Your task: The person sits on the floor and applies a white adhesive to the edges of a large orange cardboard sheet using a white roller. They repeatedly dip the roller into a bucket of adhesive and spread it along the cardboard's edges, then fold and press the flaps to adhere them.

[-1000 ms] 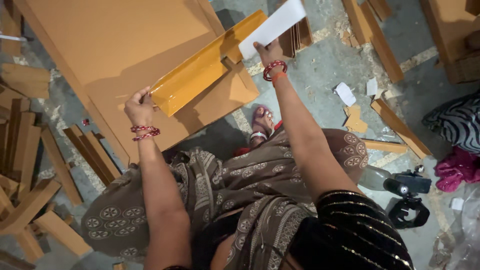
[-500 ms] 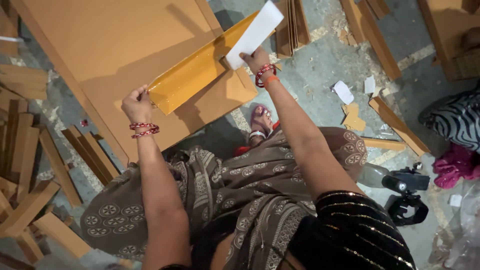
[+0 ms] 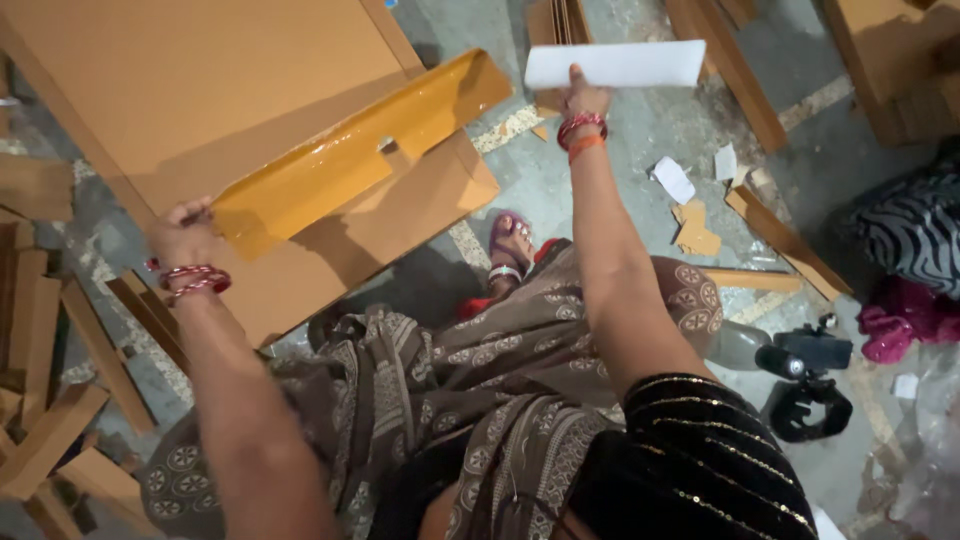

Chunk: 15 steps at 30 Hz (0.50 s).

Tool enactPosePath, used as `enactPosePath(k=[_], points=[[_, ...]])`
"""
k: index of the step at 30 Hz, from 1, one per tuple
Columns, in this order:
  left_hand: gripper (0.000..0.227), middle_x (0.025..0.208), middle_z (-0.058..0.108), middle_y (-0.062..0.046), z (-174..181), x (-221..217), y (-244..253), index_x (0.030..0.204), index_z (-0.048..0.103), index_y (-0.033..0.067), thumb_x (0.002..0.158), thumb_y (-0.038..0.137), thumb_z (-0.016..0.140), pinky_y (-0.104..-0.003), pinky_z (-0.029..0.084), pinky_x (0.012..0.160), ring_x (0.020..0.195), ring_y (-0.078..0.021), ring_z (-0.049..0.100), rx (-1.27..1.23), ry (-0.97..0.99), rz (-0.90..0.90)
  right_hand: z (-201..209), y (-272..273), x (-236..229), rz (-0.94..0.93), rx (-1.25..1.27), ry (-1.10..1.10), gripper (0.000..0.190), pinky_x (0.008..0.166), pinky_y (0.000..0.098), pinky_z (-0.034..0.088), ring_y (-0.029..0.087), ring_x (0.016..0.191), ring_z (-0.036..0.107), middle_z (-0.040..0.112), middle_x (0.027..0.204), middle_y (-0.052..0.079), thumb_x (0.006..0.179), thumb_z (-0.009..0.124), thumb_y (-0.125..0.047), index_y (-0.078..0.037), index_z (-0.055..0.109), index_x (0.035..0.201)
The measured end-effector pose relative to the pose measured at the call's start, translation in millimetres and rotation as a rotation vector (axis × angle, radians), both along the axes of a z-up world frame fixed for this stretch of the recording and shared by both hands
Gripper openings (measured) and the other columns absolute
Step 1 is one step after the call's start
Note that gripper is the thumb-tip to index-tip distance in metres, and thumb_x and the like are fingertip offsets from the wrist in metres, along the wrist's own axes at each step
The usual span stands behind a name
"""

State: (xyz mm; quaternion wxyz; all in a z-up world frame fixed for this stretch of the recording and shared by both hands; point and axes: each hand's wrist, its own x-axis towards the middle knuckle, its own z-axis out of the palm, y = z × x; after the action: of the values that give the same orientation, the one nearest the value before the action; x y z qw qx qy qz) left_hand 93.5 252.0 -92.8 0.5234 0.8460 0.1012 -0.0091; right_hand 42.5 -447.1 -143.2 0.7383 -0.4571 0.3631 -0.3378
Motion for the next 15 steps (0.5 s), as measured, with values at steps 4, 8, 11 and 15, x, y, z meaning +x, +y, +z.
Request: enactPosePath(k=[4,8,11,15], points=[[0.014,0.091,0.072,0.000,14,7,28,0.105,0.076,0.0062,0.096,-0.002,0.070,-0.026,0.054,0.057,0.073,-0.0084,0.066,0.046,0.166,0.077,-12,25,10,0.120,-0.268,0.111,0.043,0.075,0.0405,0.066,0.028,0.089,0.077,0.077,0.105,0.016,0.082,0.084,-0.007,0.005,0.063,0.116],[0.018,0.090,0.071,-0.002,13,8,22,0.105,0.076,0.0060,0.096,-0.005,0.066,-0.031,0.059,0.057,0.072,-0.0111,0.067,0.062,0.178,0.047,-23,45,10,0.285,-0.412,0.223,0.049,0.076,0.0392,0.061,0.029,0.089,0.076,0.077,0.106,0.018,0.086,0.082,-0.012,0.004,0.057,0.124],[0.017,0.091,0.072,-0.001,5,7,16,0.104,0.075,0.0053,0.096,-0.006,0.064,-0.031,0.059,0.057,0.074,-0.0109,0.067,0.013,0.166,0.051,-29,65,-1,0.380,-0.747,0.378,0.052,0.085,0.0409,0.060,0.033,0.098,0.078,0.078,0.108,0.020,0.087,0.083,-0.013,0.002,0.057,0.128],[0.010,0.091,0.073,-0.001,7,5,16,0.104,0.075,0.0032,0.097,-0.001,0.069,-0.029,0.060,0.060,0.076,-0.0102,0.068,0.082,0.071,0.015,-16,68,2,0.401,-1.038,0.685,0.065,0.079,0.0478,0.058,0.045,0.091,0.070,0.073,0.098,0.026,0.078,0.084,-0.016,0.000,0.053,0.133]])
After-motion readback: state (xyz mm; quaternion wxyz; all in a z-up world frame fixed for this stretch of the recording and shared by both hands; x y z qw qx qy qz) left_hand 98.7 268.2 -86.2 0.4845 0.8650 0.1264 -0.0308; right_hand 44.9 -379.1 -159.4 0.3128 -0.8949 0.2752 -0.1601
